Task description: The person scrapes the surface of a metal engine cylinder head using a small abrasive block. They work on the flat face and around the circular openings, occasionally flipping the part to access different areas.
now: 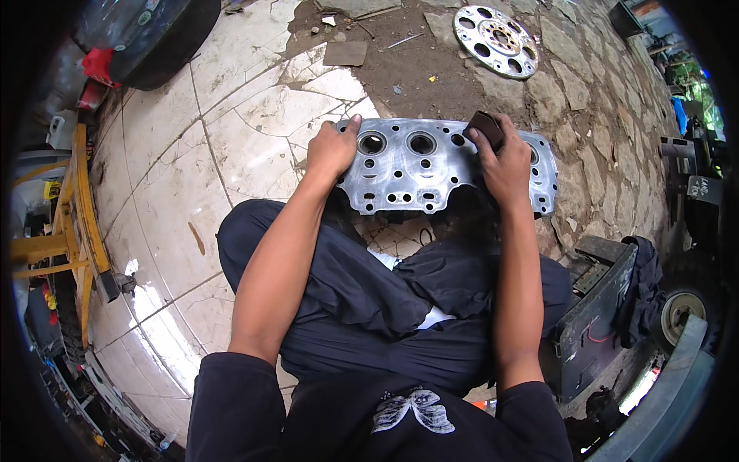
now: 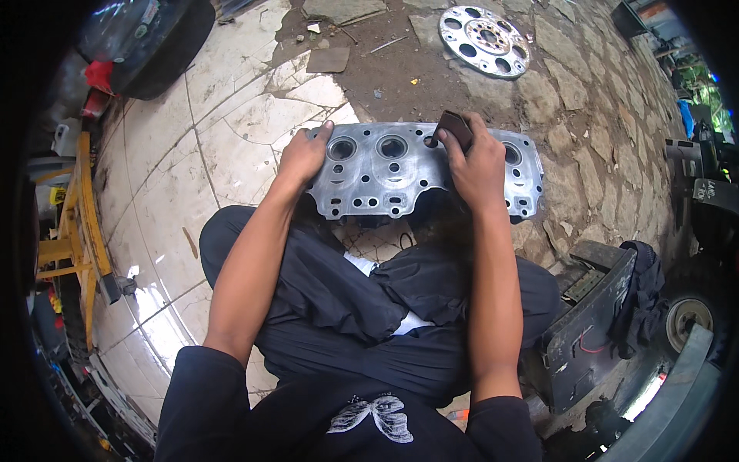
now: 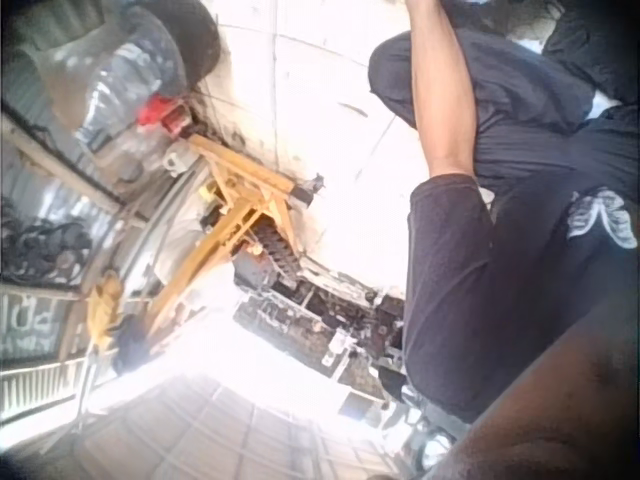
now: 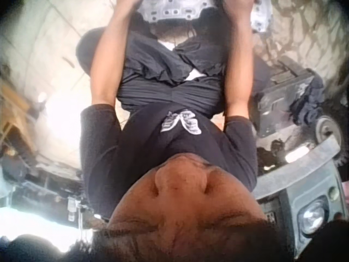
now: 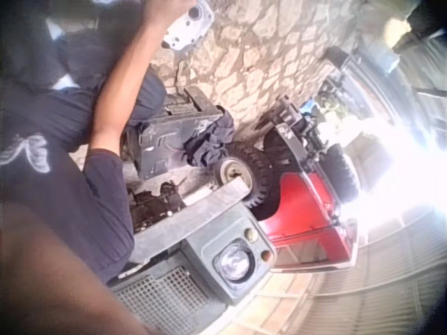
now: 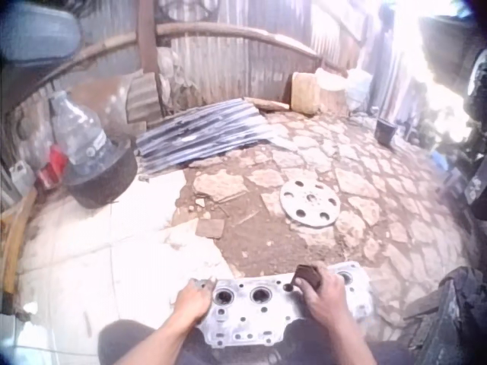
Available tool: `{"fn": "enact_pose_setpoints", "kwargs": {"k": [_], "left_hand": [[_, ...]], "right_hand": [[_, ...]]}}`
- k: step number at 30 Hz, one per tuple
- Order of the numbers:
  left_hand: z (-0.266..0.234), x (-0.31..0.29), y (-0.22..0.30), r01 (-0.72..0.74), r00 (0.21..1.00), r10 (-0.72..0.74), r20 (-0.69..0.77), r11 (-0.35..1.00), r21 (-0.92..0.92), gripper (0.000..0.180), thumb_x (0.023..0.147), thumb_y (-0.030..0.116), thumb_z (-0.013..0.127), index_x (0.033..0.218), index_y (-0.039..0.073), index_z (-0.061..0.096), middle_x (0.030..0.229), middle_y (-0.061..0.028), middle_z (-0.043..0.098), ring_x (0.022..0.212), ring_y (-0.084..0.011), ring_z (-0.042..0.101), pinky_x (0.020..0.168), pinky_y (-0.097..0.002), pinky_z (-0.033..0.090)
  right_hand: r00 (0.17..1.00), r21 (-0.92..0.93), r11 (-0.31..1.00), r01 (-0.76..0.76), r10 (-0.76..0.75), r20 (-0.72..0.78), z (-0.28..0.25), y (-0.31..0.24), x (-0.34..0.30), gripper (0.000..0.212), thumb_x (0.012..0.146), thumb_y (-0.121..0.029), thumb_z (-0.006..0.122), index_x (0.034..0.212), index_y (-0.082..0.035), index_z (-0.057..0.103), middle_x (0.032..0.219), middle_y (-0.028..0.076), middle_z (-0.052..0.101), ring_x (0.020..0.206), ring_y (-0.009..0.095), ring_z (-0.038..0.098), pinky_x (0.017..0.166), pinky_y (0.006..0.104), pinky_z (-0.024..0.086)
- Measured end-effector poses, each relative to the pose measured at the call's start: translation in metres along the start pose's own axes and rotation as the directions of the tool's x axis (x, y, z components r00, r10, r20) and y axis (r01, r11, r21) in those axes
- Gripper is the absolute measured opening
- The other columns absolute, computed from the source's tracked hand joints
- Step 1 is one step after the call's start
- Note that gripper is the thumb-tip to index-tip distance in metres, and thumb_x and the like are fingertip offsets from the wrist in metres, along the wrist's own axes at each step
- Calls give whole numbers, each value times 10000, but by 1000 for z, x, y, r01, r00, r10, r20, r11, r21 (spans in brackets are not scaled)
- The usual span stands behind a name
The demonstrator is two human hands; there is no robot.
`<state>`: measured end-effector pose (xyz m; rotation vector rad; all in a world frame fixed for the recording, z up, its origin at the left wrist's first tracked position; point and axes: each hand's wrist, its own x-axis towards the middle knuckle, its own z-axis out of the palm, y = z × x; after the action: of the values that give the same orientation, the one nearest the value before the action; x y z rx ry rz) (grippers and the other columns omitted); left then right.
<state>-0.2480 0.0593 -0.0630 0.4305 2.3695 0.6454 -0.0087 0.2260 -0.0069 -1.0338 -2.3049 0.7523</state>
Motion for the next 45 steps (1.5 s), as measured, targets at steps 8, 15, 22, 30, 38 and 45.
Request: {"fn": "enact_pose_setpoints", "kwargs": {"k": [8, 15, 22, 30, 38, 45], "left_hand": [[19, 42, -23, 44, 997, -51, 49, 991, 123, 965, 965, 761, 552, 1180, -164, 722, 1248, -380, 699, 1216, -472, 689, 1067, -450, 505], [20, 51, -23, 44, 989, -68, 130, 983, 178, 973, 933, 795, 578, 1164, -135, 748, 1234, -353, 720, 1224, -451, 693, 1056, -446, 503], [19, 58, -26, 11, 992, -35, 120, 981, 195, 974, 933, 783, 560, 1202, -137, 731, 1289, -367, 690, 1263, -458, 668, 1075, -441, 489], [22, 81, -27, -5, 986, -34, 161, 972, 235, 944, 967, 765, 518, 1344, -84, 679, 1428, -310, 636, 1368, -434, 605, 1145, -441, 457], [31, 74, -17, -72, 993, 52, 108, 980, 186, 959, 940, 781, 571, 1280, -105, 709, 1370, -318, 671, 1323, -431, 640, 1111, -442, 480], [21, 71, -36, -91, 983, 74, 166, 991, 98, 965, 924, 765, 626, 1221, -150, 712, 1257, -349, 710, 1195, -449, 710, 1032, -451, 532]], "right_hand": [[993, -15, 999, 49, -47, 105, 10, 3, 24, 356, 955, -220, 771, 1179, 34, 660, 1031, 298, 750, 1008, 473, 733, 861, 506, 567], [999, -46, 998, -32, 31, -15, 5, 23, 31, 456, 975, -298, 755, 1266, 37, 649, 1062, 321, 742, 1040, 491, 723, 909, 515, 563], [887, 452, 804, -387, 459, -57, -60, 131, 35, 391, 1044, -274, 706, 1255, 55, 694, 1117, 148, 777, 1004, 241, 737, 901, 364, 563], [865, 239, 839, -488, 428, 264, -33, 188, 67, 385, 1050, -224, 698, 1246, 107, 699, 1140, 149, 782, 997, 190, 743, 864, 307, 565], [842, 574, 698, -429, 539, -27, -40, 194, 25, 380, 1025, -237, 733, 1188, 105, 711, 1025, 143, 803, 886, 203, 762, 797, 335, 578], [792, 453, 742, -495, 600, -118, -48, 147, -47, 305, 1040, -207, 711, 1140, 80, 725, 1013, 147, 805, 903, 206, 764, 802, 344, 573]]}}
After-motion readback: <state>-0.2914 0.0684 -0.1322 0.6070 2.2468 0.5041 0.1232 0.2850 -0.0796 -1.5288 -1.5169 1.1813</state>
